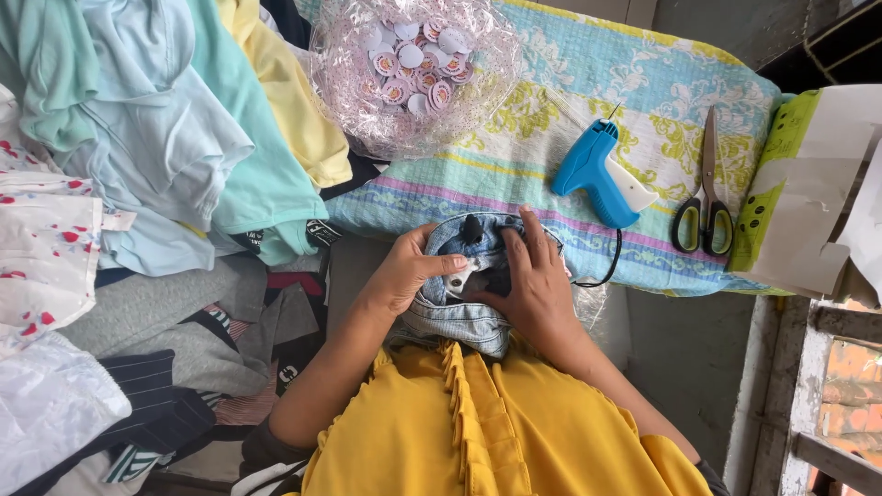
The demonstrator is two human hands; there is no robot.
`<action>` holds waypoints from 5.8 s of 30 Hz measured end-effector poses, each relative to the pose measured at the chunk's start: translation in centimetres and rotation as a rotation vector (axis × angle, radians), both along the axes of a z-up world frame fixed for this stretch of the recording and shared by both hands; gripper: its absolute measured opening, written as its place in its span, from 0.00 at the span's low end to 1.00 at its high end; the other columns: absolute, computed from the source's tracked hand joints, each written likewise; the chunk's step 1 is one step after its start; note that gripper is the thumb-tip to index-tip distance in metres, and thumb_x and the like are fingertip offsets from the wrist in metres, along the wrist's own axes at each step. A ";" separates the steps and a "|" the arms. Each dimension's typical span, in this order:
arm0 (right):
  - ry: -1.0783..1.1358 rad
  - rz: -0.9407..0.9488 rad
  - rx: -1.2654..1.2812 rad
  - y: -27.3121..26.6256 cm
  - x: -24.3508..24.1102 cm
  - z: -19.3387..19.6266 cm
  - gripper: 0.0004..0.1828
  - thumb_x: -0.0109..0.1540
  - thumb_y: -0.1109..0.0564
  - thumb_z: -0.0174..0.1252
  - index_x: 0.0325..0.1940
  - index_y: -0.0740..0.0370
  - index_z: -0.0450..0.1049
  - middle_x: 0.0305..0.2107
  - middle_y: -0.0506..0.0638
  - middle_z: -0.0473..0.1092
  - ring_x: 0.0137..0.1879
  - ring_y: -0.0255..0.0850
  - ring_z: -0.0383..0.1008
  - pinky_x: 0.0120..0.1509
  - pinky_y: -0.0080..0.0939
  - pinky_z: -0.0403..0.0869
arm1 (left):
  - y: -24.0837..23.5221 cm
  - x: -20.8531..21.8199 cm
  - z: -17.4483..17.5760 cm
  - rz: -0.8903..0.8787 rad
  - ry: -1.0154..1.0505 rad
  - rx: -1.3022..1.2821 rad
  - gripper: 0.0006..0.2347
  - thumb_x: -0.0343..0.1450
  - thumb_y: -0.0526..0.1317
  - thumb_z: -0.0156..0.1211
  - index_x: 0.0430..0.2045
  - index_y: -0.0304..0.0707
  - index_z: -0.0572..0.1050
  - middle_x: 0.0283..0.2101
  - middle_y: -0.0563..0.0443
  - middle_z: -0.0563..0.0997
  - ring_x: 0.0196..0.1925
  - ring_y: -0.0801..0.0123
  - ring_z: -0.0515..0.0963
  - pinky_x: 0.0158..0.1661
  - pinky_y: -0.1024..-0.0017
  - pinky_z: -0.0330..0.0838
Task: The person uses a hot glue gun to attach decorative buttons to the waistbands of various clothing items. They handle a light green shirt, a pair of denim shorts, and a white patterned garment, applying glue and pressing the buttons onto the fabric.
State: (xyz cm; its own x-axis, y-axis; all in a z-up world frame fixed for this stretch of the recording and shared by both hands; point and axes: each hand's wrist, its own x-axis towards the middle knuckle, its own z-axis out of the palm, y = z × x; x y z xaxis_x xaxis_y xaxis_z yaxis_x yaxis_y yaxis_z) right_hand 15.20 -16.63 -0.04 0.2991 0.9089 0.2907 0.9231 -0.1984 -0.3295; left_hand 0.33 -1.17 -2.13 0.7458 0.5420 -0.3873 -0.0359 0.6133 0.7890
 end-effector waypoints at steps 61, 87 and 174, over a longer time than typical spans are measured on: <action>0.596 0.275 -0.170 -6.6 3.1 0.5 0.47 0.50 0.29 0.61 0.63 0.62 0.73 0.50 0.67 0.73 0.62 0.71 0.70 0.69 0.81 0.58 | 2.1 -1.0 3.7 -0.158 0.174 0.372 0.10 0.64 0.36 0.75 0.33 0.38 0.79 0.29 0.49 0.84 0.32 0.72 0.80 0.37 0.72 0.77; -0.272 0.181 0.104 -2.6 -0.3 1.0 0.45 0.39 0.57 0.55 0.64 0.63 0.72 0.40 0.60 0.70 0.50 0.58 0.72 0.63 0.67 0.68 | 2.0 -2.8 8.5 -0.407 0.211 1.587 0.13 0.72 0.37 0.65 0.50 0.34 0.76 0.48 0.38 0.79 0.52 0.45 0.81 0.50 0.53 0.76; -0.084 -0.142 0.387 4.8 3.0 -3.4 0.02 0.70 0.61 0.52 0.45 0.62 0.69 0.55 0.62 0.66 0.56 0.60 0.68 0.63 0.64 0.63 | 18.1 9.6 0.1 -0.024 0.606 1.558 0.12 0.73 0.28 0.54 0.50 0.33 0.78 0.51 0.37 0.78 0.50 0.48 0.83 0.49 0.57 0.78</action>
